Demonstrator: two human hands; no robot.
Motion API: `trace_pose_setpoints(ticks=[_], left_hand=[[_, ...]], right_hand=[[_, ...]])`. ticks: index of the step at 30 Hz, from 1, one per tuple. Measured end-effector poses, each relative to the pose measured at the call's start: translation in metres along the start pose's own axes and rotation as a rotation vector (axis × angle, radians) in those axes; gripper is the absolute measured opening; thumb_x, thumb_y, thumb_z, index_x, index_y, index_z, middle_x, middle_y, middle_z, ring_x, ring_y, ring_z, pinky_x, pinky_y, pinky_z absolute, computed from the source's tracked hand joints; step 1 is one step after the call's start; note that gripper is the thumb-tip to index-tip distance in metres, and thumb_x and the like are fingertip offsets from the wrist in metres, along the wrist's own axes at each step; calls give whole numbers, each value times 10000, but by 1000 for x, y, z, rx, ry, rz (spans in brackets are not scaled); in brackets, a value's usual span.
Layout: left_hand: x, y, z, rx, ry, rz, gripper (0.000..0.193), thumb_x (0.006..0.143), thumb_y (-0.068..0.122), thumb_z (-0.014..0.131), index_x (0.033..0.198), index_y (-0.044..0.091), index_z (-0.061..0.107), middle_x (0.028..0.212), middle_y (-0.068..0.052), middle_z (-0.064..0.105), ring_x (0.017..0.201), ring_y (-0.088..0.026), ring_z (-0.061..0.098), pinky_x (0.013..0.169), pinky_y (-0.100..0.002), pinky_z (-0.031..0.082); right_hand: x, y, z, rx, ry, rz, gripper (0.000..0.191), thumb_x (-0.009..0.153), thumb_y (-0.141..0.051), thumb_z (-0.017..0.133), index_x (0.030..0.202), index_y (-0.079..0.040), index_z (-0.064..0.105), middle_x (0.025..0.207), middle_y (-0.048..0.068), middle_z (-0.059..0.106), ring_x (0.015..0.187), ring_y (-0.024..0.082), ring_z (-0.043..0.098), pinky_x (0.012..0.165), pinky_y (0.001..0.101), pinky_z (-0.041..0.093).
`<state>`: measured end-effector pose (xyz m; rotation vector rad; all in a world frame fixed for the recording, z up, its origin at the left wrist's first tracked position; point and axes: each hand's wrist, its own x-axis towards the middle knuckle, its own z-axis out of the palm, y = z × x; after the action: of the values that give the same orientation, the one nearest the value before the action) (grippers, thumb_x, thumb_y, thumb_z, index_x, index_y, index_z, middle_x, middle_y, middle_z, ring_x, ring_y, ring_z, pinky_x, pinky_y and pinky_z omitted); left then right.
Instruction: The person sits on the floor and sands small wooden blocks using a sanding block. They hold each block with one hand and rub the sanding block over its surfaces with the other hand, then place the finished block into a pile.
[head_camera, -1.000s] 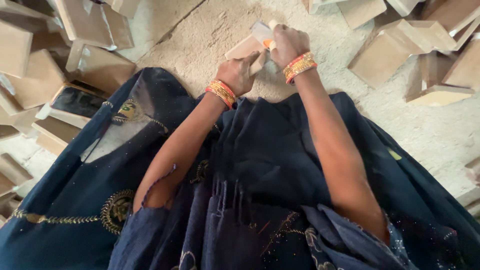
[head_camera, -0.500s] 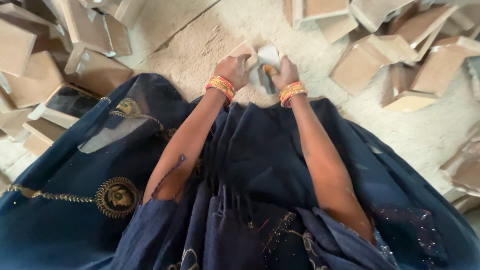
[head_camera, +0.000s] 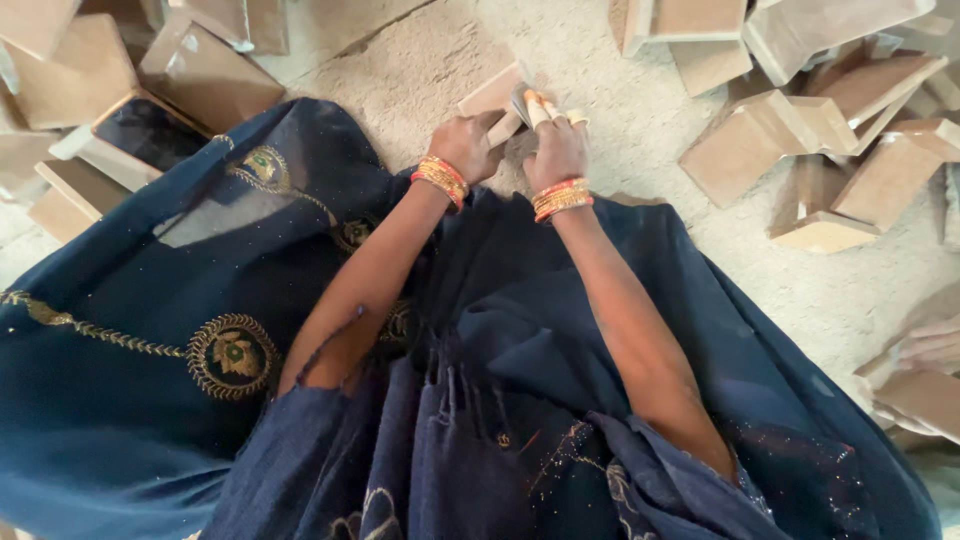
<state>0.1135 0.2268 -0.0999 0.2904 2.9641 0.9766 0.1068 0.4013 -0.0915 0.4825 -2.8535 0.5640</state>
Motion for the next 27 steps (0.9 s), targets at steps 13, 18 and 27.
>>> trace_pose_setpoints(ticks=[13,18,27], left_hand=[[-10,-33,13,-198,187,156,509,789,245,755,1243,23,692,940,-213,739,754,-402,699,653,-493,577],[-4,-34,19,-91,98,60,307,771,305,785,920,51,698,781,-185,702,711,-395,693,656,-493,582],[-5,-37,21,-154,124,59,411,733,277,779,1069,54,699,797,-192,711,712,-402,695,631,-511,570]], right_hand=[[1,5,28,-14,-195,-23,295,763,-48,659,1046,27,692,1056,246,676,1027,472,593,917,545,475],[4,12,23,90,-170,-127,245,780,12,646,1019,15,697,1063,263,669,1059,477,583,949,573,469],[16,0,27,31,-249,46,134,783,4,633,908,30,672,936,284,685,906,491,648,827,571,525]])
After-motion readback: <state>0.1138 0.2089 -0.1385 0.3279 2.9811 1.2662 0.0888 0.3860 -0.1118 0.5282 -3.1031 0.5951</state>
